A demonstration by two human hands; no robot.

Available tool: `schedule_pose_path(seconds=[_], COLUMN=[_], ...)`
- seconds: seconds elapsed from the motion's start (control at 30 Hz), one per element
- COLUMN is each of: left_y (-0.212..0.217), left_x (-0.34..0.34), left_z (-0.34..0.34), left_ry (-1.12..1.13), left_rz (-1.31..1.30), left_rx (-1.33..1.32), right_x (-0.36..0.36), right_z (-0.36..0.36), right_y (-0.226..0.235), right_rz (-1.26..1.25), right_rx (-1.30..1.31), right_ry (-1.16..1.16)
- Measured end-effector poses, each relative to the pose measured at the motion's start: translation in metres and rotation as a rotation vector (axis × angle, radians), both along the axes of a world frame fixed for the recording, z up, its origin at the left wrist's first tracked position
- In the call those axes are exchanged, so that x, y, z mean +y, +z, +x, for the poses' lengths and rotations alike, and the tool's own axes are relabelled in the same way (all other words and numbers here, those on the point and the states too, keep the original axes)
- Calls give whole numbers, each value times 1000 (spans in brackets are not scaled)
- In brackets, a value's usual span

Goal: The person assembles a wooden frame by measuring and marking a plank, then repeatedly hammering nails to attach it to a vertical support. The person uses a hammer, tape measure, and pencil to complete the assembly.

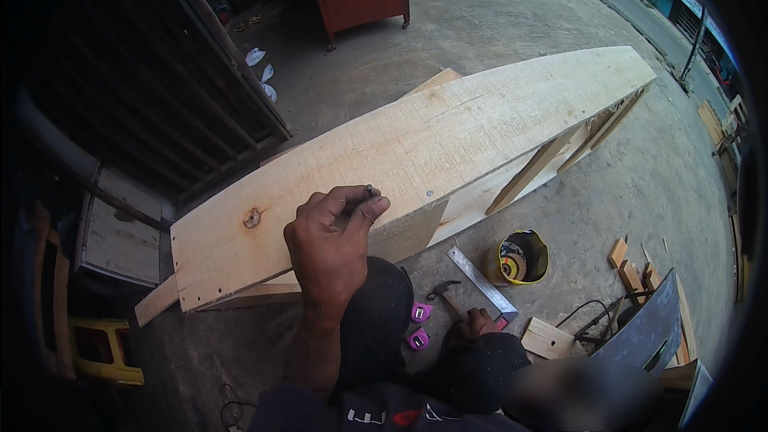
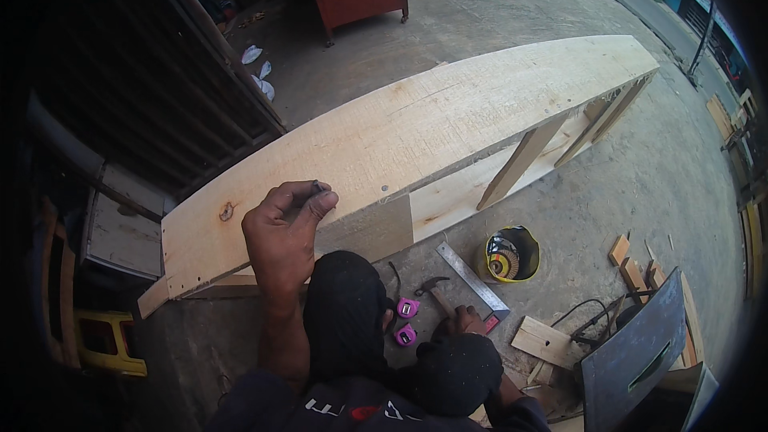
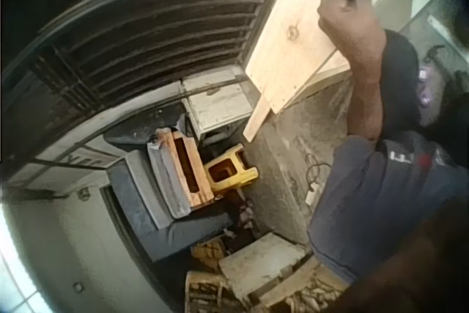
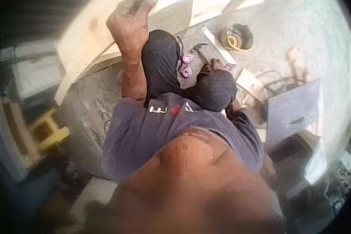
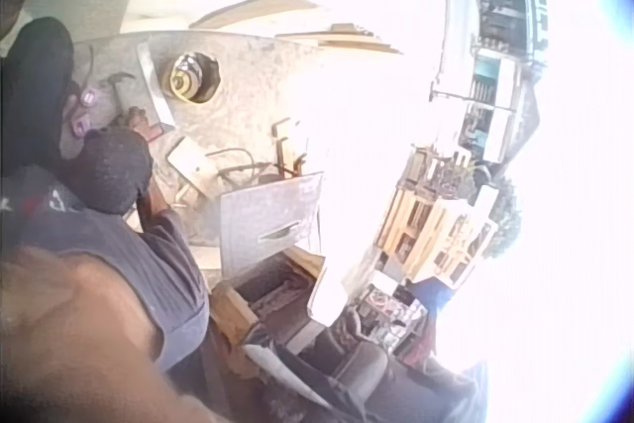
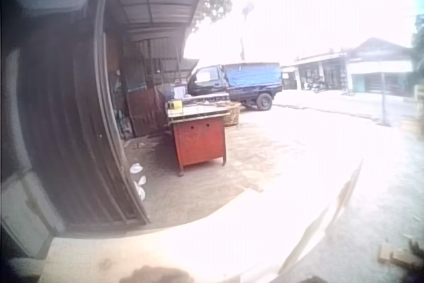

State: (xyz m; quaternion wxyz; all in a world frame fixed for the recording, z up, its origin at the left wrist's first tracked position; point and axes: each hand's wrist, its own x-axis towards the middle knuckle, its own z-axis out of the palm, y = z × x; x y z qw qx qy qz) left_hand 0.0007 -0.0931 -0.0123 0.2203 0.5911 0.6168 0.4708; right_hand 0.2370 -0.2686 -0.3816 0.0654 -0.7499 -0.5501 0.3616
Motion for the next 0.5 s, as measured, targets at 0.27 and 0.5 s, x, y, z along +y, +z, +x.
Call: schedule_pose_path(seconds=[0.27,0.5], left_y=[-7,-12], left_x=[0,0], left_z=[-3,-3], left_ry=[-41,-77], left_rz=[98,181], left_rx=[74,97], right_x=[46,84], right_z=[47,36], right_y=[169,330], right_rz=[265,852], right_rx=[356,336], right_ry=[-255,115])
